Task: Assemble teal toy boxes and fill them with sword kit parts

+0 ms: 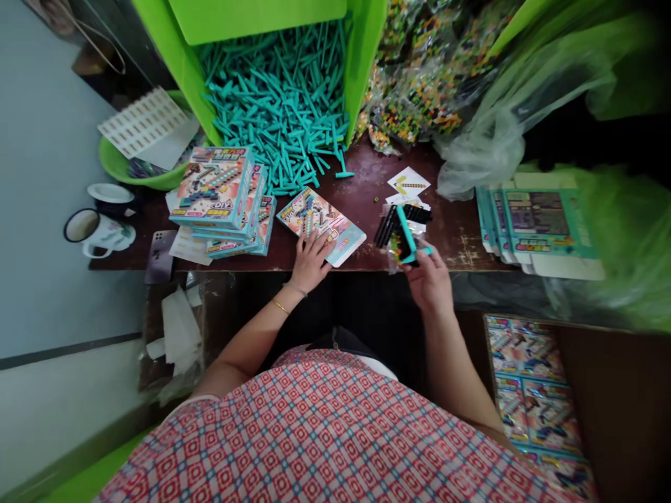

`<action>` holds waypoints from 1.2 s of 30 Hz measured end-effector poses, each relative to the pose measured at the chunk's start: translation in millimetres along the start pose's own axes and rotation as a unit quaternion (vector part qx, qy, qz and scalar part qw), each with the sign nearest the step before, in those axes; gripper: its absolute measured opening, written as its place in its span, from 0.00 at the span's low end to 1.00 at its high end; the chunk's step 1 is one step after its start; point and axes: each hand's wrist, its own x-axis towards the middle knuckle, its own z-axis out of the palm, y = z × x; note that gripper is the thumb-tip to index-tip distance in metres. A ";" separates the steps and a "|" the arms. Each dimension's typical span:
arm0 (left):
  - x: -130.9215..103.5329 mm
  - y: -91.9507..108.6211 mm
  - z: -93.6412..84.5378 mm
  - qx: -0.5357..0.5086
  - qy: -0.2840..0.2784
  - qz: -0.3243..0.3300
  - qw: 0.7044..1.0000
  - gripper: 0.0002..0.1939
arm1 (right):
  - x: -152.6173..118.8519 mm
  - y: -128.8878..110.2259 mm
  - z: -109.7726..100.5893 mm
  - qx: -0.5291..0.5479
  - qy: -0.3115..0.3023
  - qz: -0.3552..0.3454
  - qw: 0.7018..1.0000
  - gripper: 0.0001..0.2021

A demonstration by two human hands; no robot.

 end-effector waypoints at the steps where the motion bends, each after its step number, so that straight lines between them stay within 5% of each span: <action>1: 2.0 1.0 -6.9 -0.006 0.029 0.021 0.999 0.18 | -0.1 -5.0 -9.7 -0.013 0.007 -0.005 1.000 0.17; 5: 2.7 23.4 -48.5 -0.088 0.167 0.076 0.979 0.20 | -13.0 -25.0 -30.0 -0.014 0.048 -0.004 0.999 0.19; 8: -6.4 44.5 -70.7 -0.150 0.176 0.050 0.972 0.22 | -25.8 -36.6 -34.6 -0.016 0.061 -0.009 0.998 0.18; 13: -27.6 62.3 -63.8 -0.172 0.121 0.063 0.976 0.21 | -37.3 -55.9 -39.6 -0.046 0.062 0.001 0.997 0.17; 20: -27.2 57.8 -60.7 -0.192 0.140 0.074 0.969 0.20 | -37.7 -72.2 -46.6 -0.086 0.069 -0.049 0.993 0.20; 26: -16.1 51.2 -65.1 -0.223 0.145 0.059 0.962 0.20 | -29.2 -89.1 -38.3 -0.151 -0.016 -0.137 0.979 0.19; 29: -4.6 43.6 -64.4 -0.250 0.158 0.012 0.955 0.24 | -17.7 -133.0 -12.8 -0.313 -0.142 -0.275 0.898 0.21; 33: 10.5 40.1 -65.5 -0.310 0.170 -0.041 0.934 0.30 | 1.9 -197.8 32.3 -0.482 -0.348 -0.426 0.682 0.20; 34: 12.4 41.6 -66.0 -0.322 0.165 -0.045 0.931 0.30 | 7.4 -208.9 41.5 -0.496 -0.375 -0.436 0.651 0.20; 36: 13.5 46.2 -66.8 -0.339 0.142 -0.052 0.928 0.30 | 20.2 -222.1 54.5 -0.496 -0.370 -0.429 0.658 0.19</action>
